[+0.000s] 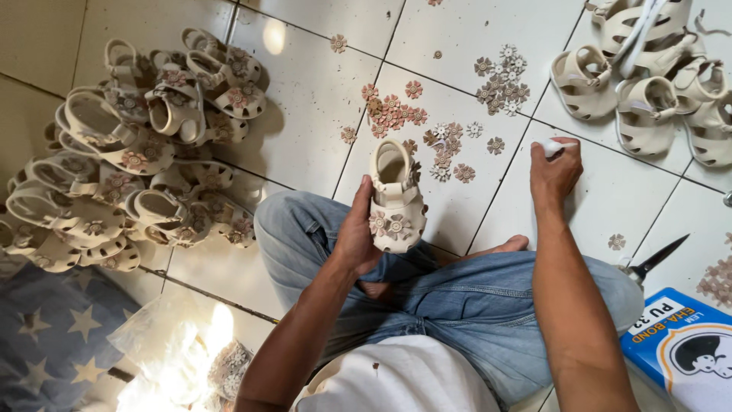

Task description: The person sits on the floor and decorates a white sandal by applying glue with a small applicator and attaching small flower-shaped embellishments. They repeat this process on multiple sandals, placing finished ones aside.

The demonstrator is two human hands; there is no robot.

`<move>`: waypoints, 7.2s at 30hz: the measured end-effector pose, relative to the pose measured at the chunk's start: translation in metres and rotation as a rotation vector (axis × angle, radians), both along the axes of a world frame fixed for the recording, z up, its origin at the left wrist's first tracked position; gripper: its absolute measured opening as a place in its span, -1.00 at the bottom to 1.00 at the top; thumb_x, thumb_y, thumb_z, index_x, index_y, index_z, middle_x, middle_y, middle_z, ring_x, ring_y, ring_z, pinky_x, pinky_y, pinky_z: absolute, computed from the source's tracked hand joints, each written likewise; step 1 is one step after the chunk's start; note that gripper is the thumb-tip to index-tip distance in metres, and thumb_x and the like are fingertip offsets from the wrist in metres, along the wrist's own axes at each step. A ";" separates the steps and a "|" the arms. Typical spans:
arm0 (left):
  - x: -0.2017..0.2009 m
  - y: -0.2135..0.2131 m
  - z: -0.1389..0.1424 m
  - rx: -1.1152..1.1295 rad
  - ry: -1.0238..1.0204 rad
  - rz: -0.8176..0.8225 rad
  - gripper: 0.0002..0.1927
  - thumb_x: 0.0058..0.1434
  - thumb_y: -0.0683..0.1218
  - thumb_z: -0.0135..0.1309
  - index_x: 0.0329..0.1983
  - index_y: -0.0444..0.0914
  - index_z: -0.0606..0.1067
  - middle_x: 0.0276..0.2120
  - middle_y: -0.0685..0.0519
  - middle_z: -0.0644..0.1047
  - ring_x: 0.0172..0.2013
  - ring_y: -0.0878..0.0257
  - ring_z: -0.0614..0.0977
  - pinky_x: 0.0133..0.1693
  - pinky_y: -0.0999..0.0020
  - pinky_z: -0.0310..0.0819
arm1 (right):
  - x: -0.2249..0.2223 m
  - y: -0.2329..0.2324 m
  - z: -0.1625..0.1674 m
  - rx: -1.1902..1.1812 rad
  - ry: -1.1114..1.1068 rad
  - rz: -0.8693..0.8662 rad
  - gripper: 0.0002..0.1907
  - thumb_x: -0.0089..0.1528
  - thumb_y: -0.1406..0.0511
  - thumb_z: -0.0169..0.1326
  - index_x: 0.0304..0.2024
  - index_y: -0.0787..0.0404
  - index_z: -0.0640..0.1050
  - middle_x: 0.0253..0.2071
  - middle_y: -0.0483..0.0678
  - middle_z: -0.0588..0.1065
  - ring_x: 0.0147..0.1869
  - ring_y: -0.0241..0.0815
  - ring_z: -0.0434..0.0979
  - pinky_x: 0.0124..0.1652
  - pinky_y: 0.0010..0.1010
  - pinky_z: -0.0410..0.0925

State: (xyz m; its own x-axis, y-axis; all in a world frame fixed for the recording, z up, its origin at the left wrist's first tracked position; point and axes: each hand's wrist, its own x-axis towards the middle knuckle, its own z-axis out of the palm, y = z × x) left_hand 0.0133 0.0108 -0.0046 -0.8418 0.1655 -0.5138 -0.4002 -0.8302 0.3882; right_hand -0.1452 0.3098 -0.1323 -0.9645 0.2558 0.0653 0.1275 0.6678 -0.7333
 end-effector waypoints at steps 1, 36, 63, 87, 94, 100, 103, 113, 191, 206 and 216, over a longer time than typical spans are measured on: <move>0.000 0.001 0.001 -0.007 0.004 -0.005 -0.31 0.51 0.33 -0.40 0.24 -0.28 0.43 -0.04 -0.10 0.61 -0.08 0.10 0.68 0.02 0.12 0.61 | 0.002 0.001 0.001 -0.019 -0.009 0.002 -0.66 0.22 0.30 0.35 -0.11 0.30 0.49 -0.24 0.07 0.57 -0.21 -0.05 0.61 -0.13 -0.28 0.44; 0.047 0.022 0.025 -0.071 0.056 0.113 -0.33 0.49 0.28 -0.33 0.38 -0.30 0.29 0.12 -0.10 0.52 0.07 0.16 0.59 0.13 0.19 0.49 | 0.218 -0.098 0.219 -0.853 -0.105 0.537 -0.69 0.48 0.25 -0.03 0.13 0.37 0.46 0.12 0.15 0.59 0.03 -0.31 0.53 0.12 -0.45 0.39; 0.045 0.006 0.032 -0.042 0.147 0.075 -0.33 0.50 0.32 -0.38 0.30 -0.27 0.38 0.03 -0.05 0.58 0.01 0.20 0.64 0.10 0.18 0.56 | 0.232 -0.052 0.221 -0.838 -0.126 0.386 -0.66 0.38 0.44 0.08 0.19 0.48 0.45 -0.04 0.13 0.57 -0.01 -0.15 0.63 0.08 -0.33 0.51; 0.048 0.002 0.019 0.057 0.141 0.073 -0.32 0.50 0.33 -0.36 0.34 -0.26 0.36 0.06 -0.09 0.58 -0.02 0.17 0.67 0.04 0.18 0.62 | 0.235 -0.062 0.259 -0.431 0.116 0.504 -0.75 0.35 0.50 0.15 0.09 0.44 0.54 -0.03 0.10 0.54 0.04 -0.26 0.56 0.05 -0.53 0.44; 0.048 -0.002 0.020 0.115 0.169 0.082 -0.32 0.52 0.33 -0.34 0.34 -0.27 0.36 0.05 -0.08 0.58 -0.02 0.16 0.66 0.05 0.17 0.61 | 0.234 -0.068 0.255 -0.587 0.058 0.473 -0.75 0.35 0.50 0.11 0.08 0.43 0.51 0.03 0.11 0.53 0.06 -0.24 0.58 0.02 -0.48 0.51; 0.047 -0.003 0.027 0.118 0.183 0.138 -0.37 0.55 0.29 -0.31 0.36 -0.25 0.35 0.07 -0.07 0.57 -0.01 0.16 0.66 0.06 0.18 0.61 | 0.235 -0.067 0.252 -0.593 0.042 0.467 -0.76 0.37 0.52 0.10 0.10 0.46 0.52 -0.02 0.13 0.53 -0.03 -0.25 0.58 -0.03 -0.51 0.49; 0.046 -0.003 0.033 0.093 0.203 0.120 -0.35 0.54 0.30 -0.33 0.34 -0.29 0.35 0.06 -0.12 0.57 -0.01 0.15 0.66 0.06 0.18 0.62 | 0.233 -0.067 0.252 -0.578 0.068 0.478 -0.76 0.36 0.52 0.10 0.09 0.46 0.51 0.05 0.13 0.52 0.14 -0.18 0.58 0.09 -0.44 0.50; 0.045 0.001 0.027 0.075 0.193 0.073 -0.33 0.53 0.32 -0.37 0.37 -0.25 0.34 0.07 -0.08 0.57 -0.01 0.18 0.66 0.04 0.20 0.63 | 0.232 -0.069 0.261 -0.496 0.100 0.506 -0.76 0.36 0.52 0.13 0.09 0.44 0.53 -0.02 0.11 0.53 0.12 -0.20 0.56 0.13 -0.45 0.44; 0.053 0.007 -0.018 0.103 0.094 0.068 -0.31 0.50 0.30 -0.36 0.51 -0.20 0.17 0.31 -0.09 0.40 0.23 0.12 0.50 0.22 0.15 0.47 | 0.227 -0.092 0.294 0.144 0.204 0.665 -0.72 0.23 0.44 0.32 0.00 0.31 0.62 -0.11 0.04 0.59 -0.15 -0.23 0.61 -0.18 -0.49 0.46; 0.054 0.011 -0.029 0.125 0.085 0.094 -0.35 0.52 0.25 -0.35 0.45 -0.27 0.23 0.25 -0.12 0.46 0.15 0.12 0.57 0.15 0.15 0.54 | 0.233 -0.084 0.289 0.115 0.257 0.618 -0.74 0.28 0.47 0.31 0.01 0.34 0.59 -0.13 0.09 0.59 -0.11 -0.18 0.64 -0.13 -0.47 0.48; 0.055 0.011 -0.029 0.180 0.107 0.091 -0.33 0.53 0.26 -0.32 0.46 -0.29 0.23 0.25 -0.11 0.46 0.16 0.14 0.56 0.17 0.17 0.52 | 0.231 -0.086 0.287 0.107 0.236 0.640 -0.76 0.29 0.46 0.32 -0.01 0.34 0.59 -0.11 0.08 0.59 -0.12 -0.20 0.64 -0.14 -0.50 0.48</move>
